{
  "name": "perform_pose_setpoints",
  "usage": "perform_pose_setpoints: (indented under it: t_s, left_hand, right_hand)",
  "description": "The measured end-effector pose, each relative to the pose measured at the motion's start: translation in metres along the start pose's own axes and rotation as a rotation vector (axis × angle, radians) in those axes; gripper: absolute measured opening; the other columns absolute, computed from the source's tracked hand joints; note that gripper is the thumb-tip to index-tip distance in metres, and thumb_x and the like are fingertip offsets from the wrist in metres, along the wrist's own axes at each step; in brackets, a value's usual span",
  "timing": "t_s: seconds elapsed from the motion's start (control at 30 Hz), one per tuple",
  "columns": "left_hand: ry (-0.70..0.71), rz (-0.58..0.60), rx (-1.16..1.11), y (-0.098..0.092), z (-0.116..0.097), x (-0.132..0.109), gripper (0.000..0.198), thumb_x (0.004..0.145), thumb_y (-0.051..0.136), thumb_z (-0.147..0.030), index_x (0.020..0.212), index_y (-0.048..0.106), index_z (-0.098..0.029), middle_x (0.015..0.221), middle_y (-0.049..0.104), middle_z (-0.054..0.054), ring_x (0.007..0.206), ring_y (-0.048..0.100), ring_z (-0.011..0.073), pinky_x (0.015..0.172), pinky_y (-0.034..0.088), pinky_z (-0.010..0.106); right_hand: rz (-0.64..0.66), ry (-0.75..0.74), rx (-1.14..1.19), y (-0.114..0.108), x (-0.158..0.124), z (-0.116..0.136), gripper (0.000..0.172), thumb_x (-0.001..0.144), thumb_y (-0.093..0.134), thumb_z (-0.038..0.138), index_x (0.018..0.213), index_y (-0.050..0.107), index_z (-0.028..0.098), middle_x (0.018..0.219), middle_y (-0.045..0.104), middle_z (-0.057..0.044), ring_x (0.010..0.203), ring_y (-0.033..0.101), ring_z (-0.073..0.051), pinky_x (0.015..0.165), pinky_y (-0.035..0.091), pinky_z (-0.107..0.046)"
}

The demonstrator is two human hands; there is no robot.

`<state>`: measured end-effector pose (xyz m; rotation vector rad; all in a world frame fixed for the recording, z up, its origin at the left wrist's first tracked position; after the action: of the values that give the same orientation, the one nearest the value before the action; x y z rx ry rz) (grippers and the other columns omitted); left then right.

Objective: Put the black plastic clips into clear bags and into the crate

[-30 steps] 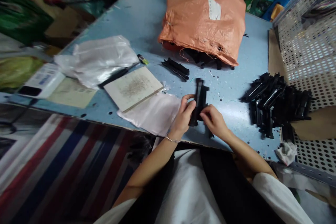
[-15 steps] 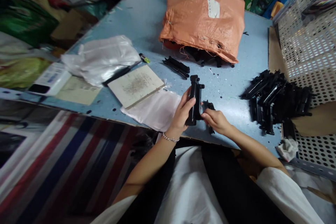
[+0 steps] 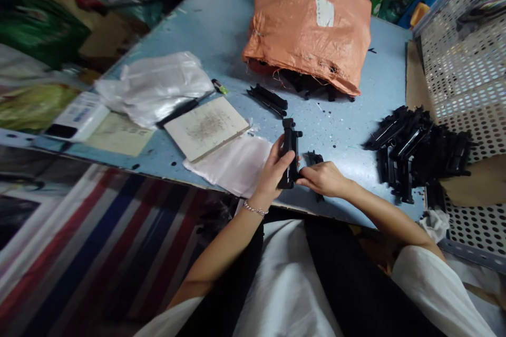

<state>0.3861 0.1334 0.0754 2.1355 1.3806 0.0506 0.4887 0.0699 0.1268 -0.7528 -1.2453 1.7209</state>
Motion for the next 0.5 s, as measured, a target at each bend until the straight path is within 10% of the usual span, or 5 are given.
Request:
perform_pose_setpoints:
  t_s: [0.13,0.3,0.5]
  left_hand:
    - [0.041,-0.087,0.332,-0.027,0.028,0.008,0.043,0.090,0.062,-0.039,0.128,0.062,-0.020,0.118,0.071,0.008,0.115,0.065,0.0257,0.102,0.052,0.041]
    - [0.193,-0.056,0.920,-0.011,0.062,0.000,0.047,0.089,0.055,-0.018,0.136,0.059,-0.015,0.141,0.057,0.016,0.135,0.049,0.0315,0.118,0.035,0.054]
    - [0.277,-0.106,0.738,-0.026,0.041,0.014,0.053,0.088,0.062,-0.027,0.141,0.053,-0.024,0.145,0.053,0.013,0.136,0.049,0.0268,0.117,0.038,0.049]
  right_hand:
    - [-0.072,0.172,0.197,-0.021,0.046,-0.037,0.043,0.107,0.032,0.047,0.108,0.066,0.021,0.095,0.071,-0.005,0.084,0.065,-0.018,0.074,0.045,-0.028]
    - [-0.258,0.517,0.091,-0.020,0.140,-0.102,0.045,0.104,0.039,0.026,0.147,0.045,0.015,0.148,0.049,-0.017,0.129,0.053,-0.028,0.101,0.045,-0.038]
    - [-0.162,0.618,0.170,-0.001,0.180,-0.131,0.036,0.099,0.038,0.013,0.123,0.065,0.012,0.120,0.068,-0.016,0.117,0.062,-0.027,0.098,0.046,-0.036]
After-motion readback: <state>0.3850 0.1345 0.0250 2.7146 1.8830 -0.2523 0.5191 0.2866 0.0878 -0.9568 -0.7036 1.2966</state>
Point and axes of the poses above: each hand's wrist, its own x-axis towards the middle knuckle, its own y-axis out of the palm, z = x × y, the point moved 8 cm from there along x, towards the middle knuckle
